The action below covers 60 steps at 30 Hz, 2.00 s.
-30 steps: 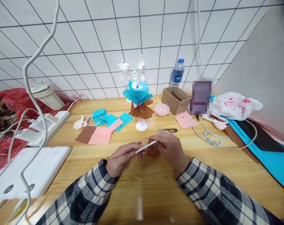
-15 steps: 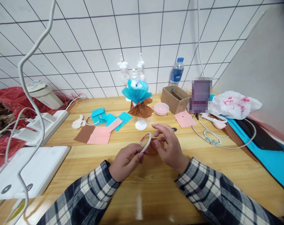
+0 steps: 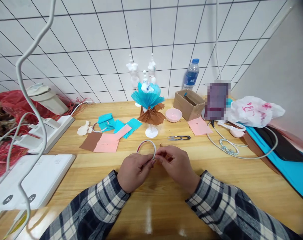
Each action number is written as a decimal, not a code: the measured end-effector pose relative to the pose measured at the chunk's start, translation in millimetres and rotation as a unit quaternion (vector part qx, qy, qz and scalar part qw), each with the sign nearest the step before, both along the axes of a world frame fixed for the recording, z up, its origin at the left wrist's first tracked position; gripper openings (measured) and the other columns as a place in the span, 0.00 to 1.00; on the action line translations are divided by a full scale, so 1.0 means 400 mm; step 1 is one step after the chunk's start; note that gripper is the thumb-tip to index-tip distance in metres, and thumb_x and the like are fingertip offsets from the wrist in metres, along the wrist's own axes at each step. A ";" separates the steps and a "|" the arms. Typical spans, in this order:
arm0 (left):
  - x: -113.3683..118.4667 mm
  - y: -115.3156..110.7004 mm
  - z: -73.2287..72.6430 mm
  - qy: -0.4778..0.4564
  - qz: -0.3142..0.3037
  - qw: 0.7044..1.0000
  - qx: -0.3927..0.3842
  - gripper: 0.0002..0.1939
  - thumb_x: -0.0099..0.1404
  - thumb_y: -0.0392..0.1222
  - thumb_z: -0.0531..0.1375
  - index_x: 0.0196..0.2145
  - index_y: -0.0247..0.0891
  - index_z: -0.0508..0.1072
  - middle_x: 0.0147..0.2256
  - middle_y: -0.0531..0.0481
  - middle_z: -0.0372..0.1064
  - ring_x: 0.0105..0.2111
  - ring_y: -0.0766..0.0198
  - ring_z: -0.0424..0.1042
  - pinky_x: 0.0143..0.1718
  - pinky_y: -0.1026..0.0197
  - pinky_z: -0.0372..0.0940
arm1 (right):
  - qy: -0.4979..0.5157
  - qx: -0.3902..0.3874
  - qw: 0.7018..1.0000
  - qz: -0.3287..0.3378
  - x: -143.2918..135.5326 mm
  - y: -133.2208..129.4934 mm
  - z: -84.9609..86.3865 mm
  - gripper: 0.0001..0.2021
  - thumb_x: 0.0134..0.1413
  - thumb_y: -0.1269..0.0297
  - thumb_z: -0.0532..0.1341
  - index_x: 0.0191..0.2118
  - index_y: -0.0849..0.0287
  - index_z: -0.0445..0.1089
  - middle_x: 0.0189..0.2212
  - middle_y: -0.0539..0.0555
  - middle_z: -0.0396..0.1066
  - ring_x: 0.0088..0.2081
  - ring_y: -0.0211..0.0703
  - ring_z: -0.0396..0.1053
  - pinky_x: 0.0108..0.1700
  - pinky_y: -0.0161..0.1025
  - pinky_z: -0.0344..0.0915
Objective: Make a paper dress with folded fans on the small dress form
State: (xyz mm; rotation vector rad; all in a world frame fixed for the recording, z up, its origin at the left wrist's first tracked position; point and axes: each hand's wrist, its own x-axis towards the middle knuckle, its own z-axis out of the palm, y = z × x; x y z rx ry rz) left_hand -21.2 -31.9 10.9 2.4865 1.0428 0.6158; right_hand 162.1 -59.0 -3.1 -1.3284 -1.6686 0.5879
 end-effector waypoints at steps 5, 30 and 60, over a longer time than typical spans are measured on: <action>0.002 0.004 0.004 0.070 0.013 0.997 0.012 0.16 0.71 0.46 0.49 0.36 0.39 0.75 0.25 0.48 0.74 0.27 0.60 0.72 0.31 0.60 0.60 | 0.002 -0.060 0.997 0.054 0.011 0.014 -0.003 0.03 0.59 0.69 0.58 0.33 0.57 0.66 0.26 0.49 0.70 0.28 0.39 0.67 0.31 0.36 0.63; -0.114 0.135 -0.013 0.027 0.138 0.990 0.026 0.14 0.68 0.46 0.53 0.43 0.36 0.72 0.38 0.43 0.75 0.39 0.54 0.72 0.42 0.55 0.64 | 0.057 -0.043 0.990 0.124 0.018 -0.003 0.010 0.06 0.63 0.65 0.54 0.33 0.56 0.60 0.27 0.48 0.63 0.29 0.38 0.61 0.31 0.35 0.58; 0.009 0.012 0.004 -0.163 0.028 0.980 -0.108 0.11 0.65 0.43 0.60 0.28 0.38 0.78 0.27 0.49 0.74 0.31 0.62 0.70 0.37 0.58 0.62 | 0.131 -0.177 0.973 0.073 0.028 0.031 -0.019 0.07 0.58 0.59 0.56 0.38 0.56 0.62 0.27 0.46 0.64 0.26 0.36 0.61 0.29 0.35 0.60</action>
